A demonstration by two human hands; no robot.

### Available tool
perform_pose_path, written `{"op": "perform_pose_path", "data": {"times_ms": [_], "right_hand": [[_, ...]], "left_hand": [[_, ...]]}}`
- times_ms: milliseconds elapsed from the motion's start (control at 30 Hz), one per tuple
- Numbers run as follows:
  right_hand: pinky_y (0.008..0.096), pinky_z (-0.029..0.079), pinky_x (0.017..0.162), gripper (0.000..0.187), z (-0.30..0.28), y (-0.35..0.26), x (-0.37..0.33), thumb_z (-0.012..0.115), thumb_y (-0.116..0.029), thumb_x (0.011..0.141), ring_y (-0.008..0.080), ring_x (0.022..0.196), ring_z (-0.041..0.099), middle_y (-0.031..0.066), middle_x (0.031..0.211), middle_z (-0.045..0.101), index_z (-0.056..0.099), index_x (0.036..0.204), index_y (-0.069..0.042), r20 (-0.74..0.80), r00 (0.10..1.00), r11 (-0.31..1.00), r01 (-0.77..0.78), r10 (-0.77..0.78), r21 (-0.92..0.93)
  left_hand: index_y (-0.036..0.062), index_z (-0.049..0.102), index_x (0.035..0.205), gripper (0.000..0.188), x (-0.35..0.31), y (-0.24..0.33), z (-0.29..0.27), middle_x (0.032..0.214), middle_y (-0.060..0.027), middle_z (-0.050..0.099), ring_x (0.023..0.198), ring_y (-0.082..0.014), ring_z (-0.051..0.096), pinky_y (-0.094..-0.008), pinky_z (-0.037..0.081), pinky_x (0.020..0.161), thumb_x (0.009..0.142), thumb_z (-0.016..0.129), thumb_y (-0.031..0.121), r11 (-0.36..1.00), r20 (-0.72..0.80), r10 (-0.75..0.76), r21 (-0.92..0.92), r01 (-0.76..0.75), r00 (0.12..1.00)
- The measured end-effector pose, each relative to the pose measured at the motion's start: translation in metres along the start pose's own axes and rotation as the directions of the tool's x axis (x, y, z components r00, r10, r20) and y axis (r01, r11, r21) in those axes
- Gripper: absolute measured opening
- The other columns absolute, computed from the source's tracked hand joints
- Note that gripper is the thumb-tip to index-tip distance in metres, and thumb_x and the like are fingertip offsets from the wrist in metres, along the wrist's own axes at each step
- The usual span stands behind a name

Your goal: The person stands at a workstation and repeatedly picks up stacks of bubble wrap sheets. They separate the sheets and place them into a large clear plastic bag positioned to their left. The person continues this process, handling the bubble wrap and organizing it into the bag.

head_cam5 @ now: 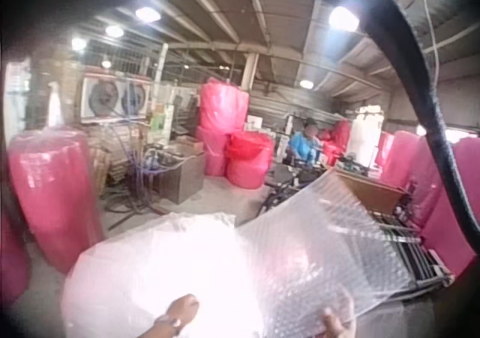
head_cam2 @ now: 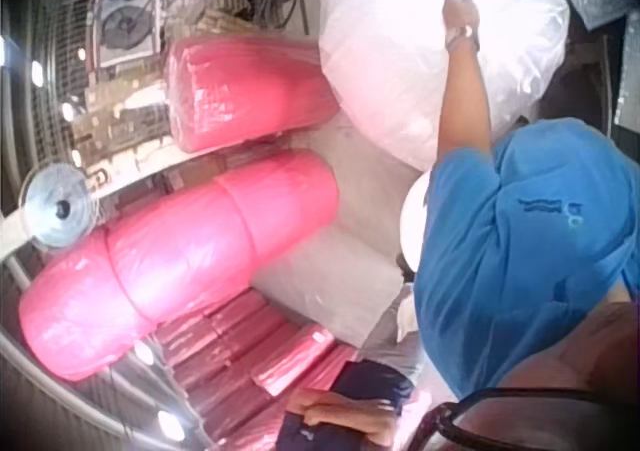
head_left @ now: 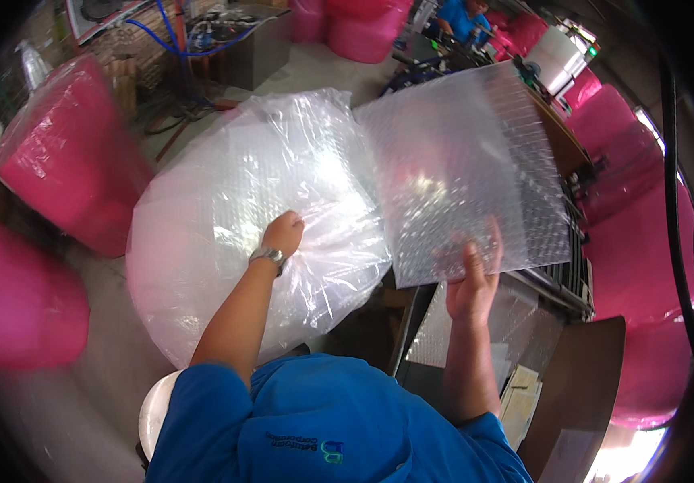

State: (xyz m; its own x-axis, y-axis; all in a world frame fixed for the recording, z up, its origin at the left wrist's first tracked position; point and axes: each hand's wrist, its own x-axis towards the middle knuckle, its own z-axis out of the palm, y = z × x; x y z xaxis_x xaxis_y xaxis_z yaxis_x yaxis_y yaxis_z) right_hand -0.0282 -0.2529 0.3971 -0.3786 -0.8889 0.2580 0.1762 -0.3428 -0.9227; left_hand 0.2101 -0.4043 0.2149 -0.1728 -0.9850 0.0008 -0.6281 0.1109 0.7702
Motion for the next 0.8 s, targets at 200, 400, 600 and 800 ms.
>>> {"op": "perform_pose_path", "data": {"times_ms": [200, 400, 600, 800], "right_hand": [[0.0326, 0.047, 0.076, 0.055, -0.003, 0.043, 0.018, 0.051, -0.003, 0.082, 0.0202, 0.098, 0.050, 0.0127, 0.115, 0.045, 0.027, 0.131, -0.011, 0.049, 0.998, 0.997, -0.040, 0.037, 0.061], [0.0320, 0.047, 0.043, 0.064, 0.035, 0.079, 0.019, 0.045, -0.003, 0.081, 0.0276, 0.060, 0.060, 0.0197, 0.102, 0.052, 0.012, 0.134, -0.014, 0.329, 0.796, 0.852, -0.520, 0.508, -0.056], [0.0368, 0.050, 0.056, 0.061, 0.009, 0.079, 0.012, 0.043, -0.001, 0.074, 0.0290, 0.071, 0.058, 0.0167, 0.107, 0.048, 0.022, 0.131, -0.009, 0.135, 0.868, 0.867, -0.491, 0.478, 0.089], [0.0348, 0.051, 0.053, 0.064, -0.006, 0.070, 0.010, 0.038, 0.004, 0.075, 0.0286, 0.065, 0.059, 0.0220, 0.102, 0.049, 0.016, 0.134, -0.008, 0.409, 0.738, 0.821, -0.569, 0.536, -0.049]], "left_hand": [[0.0058, 0.055, 0.096, 0.017, -0.066, 0.060, -0.090, 0.064, 0.0023, 0.048, 0.058, -0.0067, 0.043, -0.0224, 0.039, 0.057, 0.088, 0.044, 0.017, 0.320, -0.069, -0.192, -0.947, -0.004, 0.979], [0.0069, 0.051, 0.099, 0.015, -0.082, 0.100, -0.123, 0.065, 0.0021, 0.048, 0.059, -0.0068, 0.044, -0.0209, 0.039, 0.056, 0.086, 0.049, 0.014, 0.344, -0.397, -0.176, -0.882, -0.322, 0.901], [0.0060, 0.050, 0.090, 0.010, -0.103, 0.076, -0.126, 0.067, 0.0021, 0.046, 0.054, -0.0077, 0.044, -0.0217, 0.039, 0.050, 0.086, 0.050, 0.015, 0.849, -0.480, -0.408, -0.513, 0.129, 0.776], [0.0074, 0.049, 0.087, 0.011, -0.099, 0.102, -0.129, 0.067, 0.0023, 0.045, 0.055, -0.0066, 0.043, -0.0217, 0.041, 0.050, 0.088, 0.048, 0.019, 0.544, -0.513, -0.277, -0.780, -0.307, 0.812]]}}
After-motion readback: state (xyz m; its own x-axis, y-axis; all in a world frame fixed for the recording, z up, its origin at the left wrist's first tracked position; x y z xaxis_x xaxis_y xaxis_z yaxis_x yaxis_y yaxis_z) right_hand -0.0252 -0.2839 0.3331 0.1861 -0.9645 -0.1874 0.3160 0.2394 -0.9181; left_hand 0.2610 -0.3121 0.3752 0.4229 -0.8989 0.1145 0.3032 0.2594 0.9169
